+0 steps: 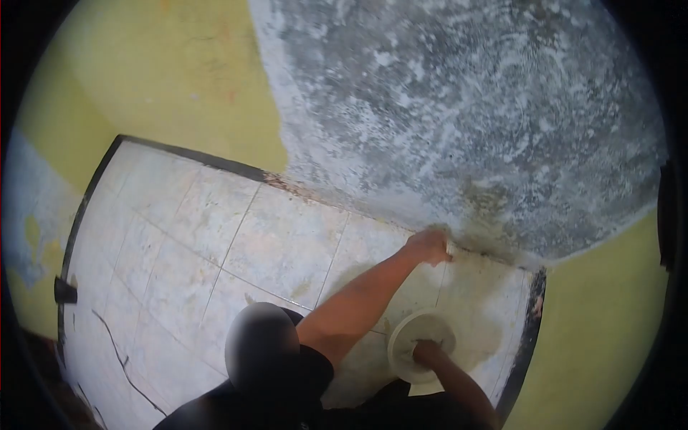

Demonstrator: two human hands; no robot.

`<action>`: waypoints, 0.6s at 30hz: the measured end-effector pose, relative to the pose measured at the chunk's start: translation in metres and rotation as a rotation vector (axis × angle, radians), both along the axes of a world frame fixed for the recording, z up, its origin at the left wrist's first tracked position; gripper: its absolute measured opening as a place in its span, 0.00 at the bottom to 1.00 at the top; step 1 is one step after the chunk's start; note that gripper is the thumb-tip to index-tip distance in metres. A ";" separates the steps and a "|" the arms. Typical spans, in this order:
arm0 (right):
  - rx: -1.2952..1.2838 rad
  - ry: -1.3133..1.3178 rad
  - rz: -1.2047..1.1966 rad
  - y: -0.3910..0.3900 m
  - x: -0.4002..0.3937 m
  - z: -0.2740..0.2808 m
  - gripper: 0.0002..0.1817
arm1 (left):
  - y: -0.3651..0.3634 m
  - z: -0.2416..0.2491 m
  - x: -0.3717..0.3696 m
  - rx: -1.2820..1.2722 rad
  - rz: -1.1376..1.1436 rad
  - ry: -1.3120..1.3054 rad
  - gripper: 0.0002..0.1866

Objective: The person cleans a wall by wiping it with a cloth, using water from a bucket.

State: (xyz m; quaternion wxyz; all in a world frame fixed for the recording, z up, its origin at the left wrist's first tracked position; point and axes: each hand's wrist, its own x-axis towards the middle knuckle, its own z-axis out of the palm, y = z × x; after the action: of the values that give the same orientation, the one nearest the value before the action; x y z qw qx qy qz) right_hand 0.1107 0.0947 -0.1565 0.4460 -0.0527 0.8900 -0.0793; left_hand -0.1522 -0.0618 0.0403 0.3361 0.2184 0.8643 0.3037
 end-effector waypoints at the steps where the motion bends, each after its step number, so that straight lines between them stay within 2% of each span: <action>1: -0.001 0.020 0.029 0.003 -0.007 0.006 0.23 | 0.000 -0.003 0.009 -0.106 -0.074 0.117 0.24; 3: -0.019 0.004 0.292 -0.009 -0.019 0.043 0.21 | 0.006 -0.021 0.021 -0.317 -0.356 0.231 0.23; 4: -0.027 0.023 0.301 -0.015 -0.020 0.071 0.21 | 0.007 -0.010 0.027 -0.411 -0.499 0.173 0.23; 5: -0.145 0.145 0.158 -0.019 -0.018 0.106 0.21 | 0.007 0.001 0.033 -0.505 -0.647 0.111 0.22; 6: -0.261 0.264 0.010 -0.021 -0.012 0.130 0.21 | 0.008 0.002 0.038 -0.518 -0.647 0.124 0.22; 7: -0.262 0.280 0.004 -0.020 -0.003 0.145 0.21 | 0.009 0.002 0.043 -0.525 -0.717 0.172 0.23; 9: -0.450 0.361 -0.103 -0.013 0.007 0.163 0.22 | 0.014 -0.003 0.049 -0.533 -0.794 0.256 0.23; 10: -0.440 0.391 -0.111 -0.008 0.008 0.163 0.22 | 0.014 -0.017 0.047 -0.426 -0.729 0.185 0.24; 11: -0.564 0.460 -0.069 -0.004 0.011 0.163 0.23 | 0.016 -0.029 0.045 -0.315 -0.667 0.109 0.27; 12: -0.686 0.530 -0.023 0.001 0.015 0.160 0.25 | 0.018 -0.036 0.044 -0.324 -0.615 0.018 0.29; 13: -0.736 0.466 -0.056 0.005 0.016 0.148 0.34 | 0.020 -0.042 0.044 -0.331 -0.563 -0.074 0.32; 14: -0.719 0.490 -0.066 0.007 0.015 0.132 0.34 | 0.022 -0.058 0.047 -0.324 -0.581 -0.050 0.32; 15: -0.701 0.458 -0.131 0.008 0.014 0.115 0.37 | 0.023 -0.076 0.053 -0.341 -0.686 0.105 0.26; 16: -0.686 0.423 -0.196 0.005 0.014 0.107 0.40 | 0.022 -0.075 0.057 -0.356 -0.786 0.262 0.23; 17: -0.540 0.478 -0.119 0.001 0.014 0.098 0.44 | 0.021 -0.073 0.057 -0.354 -0.799 0.281 0.23; 18: -0.537 0.492 -0.131 -0.006 0.011 0.092 0.44 | 0.015 -0.059 0.068 -0.293 -0.754 0.255 0.25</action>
State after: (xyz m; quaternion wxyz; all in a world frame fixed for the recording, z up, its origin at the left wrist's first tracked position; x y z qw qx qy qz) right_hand 0.1221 0.0883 -0.0642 0.1831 -0.1283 0.9194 -0.3235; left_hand -0.0842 -0.0472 -0.0191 0.3417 0.5051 0.7926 0.0040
